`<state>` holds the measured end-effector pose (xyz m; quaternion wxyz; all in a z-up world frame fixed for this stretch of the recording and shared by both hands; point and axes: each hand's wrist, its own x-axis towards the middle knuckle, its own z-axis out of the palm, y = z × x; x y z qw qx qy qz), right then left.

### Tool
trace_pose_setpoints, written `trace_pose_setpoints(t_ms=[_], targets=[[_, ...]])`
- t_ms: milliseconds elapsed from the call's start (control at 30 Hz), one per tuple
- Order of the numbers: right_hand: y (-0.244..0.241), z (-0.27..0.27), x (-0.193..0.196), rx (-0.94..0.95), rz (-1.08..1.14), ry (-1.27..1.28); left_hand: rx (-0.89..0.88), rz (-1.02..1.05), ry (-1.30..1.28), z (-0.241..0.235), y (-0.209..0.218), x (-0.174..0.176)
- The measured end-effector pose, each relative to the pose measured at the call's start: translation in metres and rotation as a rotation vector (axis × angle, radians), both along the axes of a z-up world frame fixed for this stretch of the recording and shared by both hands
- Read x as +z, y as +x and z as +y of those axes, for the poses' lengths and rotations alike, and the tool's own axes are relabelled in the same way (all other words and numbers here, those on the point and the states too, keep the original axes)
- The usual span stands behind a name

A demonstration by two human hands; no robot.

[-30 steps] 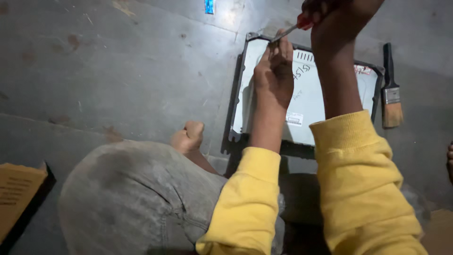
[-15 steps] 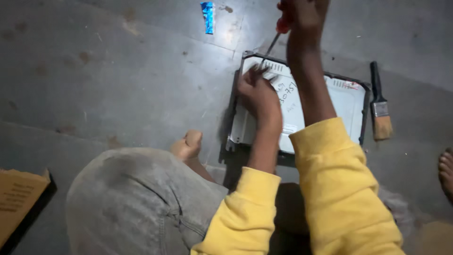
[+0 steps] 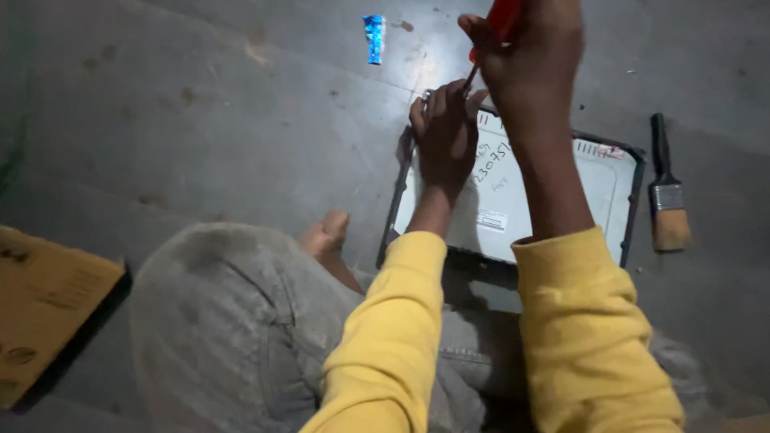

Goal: The person uses a screwdriver to tighten screws on a circuit board inside a black casing. They then place a white metal cover over the board and secure it by tightening screws around the perimeter.

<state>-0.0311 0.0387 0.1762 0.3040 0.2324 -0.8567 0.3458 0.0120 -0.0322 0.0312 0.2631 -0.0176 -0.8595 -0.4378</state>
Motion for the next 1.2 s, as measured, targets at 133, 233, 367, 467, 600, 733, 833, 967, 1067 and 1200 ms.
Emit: trace_pose_setpoints(t_ms=[133, 233, 367, 467, 600, 733, 833, 967, 1067, 1200], targets=[[-0.011, -0.01, -0.004, -0.002, 0.034, -0.025, 0.04, -0.007, 0.022, 0.001, -0.008, 0.011], [-0.011, -0.011, -0.011, -0.182, 0.039, 0.017, 0.086, -0.015, -0.05, 0.007, -0.001, 0.011], [-0.019, -0.012, -0.016, -0.182, -0.04, -0.02, 0.163, 0.021, -0.181, 0.009, -0.009, 0.013], [-0.012, -0.011, -0.022, -0.306, -0.205, -0.023, 0.103, -0.029, -0.155, 0.008, 0.0, 0.009], [-0.018, -0.007, -0.018, -0.146, -0.1, 0.06, 0.143, -0.049, -0.235, 0.01, -0.009, 0.011], [-0.008, -0.011, -0.019, -0.252, -0.023, 0.015, 0.114, -0.007, -0.089, 0.01, -0.003, 0.009], [-0.004, -0.013, -0.014, -0.188, 0.084, -0.048, 0.11, -0.008, -0.148, 0.009, -0.004, 0.01], [0.007, -0.022, -0.004, -0.309, 0.028, 0.014, 0.187, 0.026, -0.352, 0.009, -0.005, 0.015], [0.012, -0.026, 0.0, -0.265, -0.054, -0.094, 0.18, 0.011, -0.358, 0.009, -0.007, 0.019], [0.016, -0.028, -0.006, -0.301, -0.075, 0.013, 0.143, 0.014, -0.253, 0.002, 0.002, 0.023]])
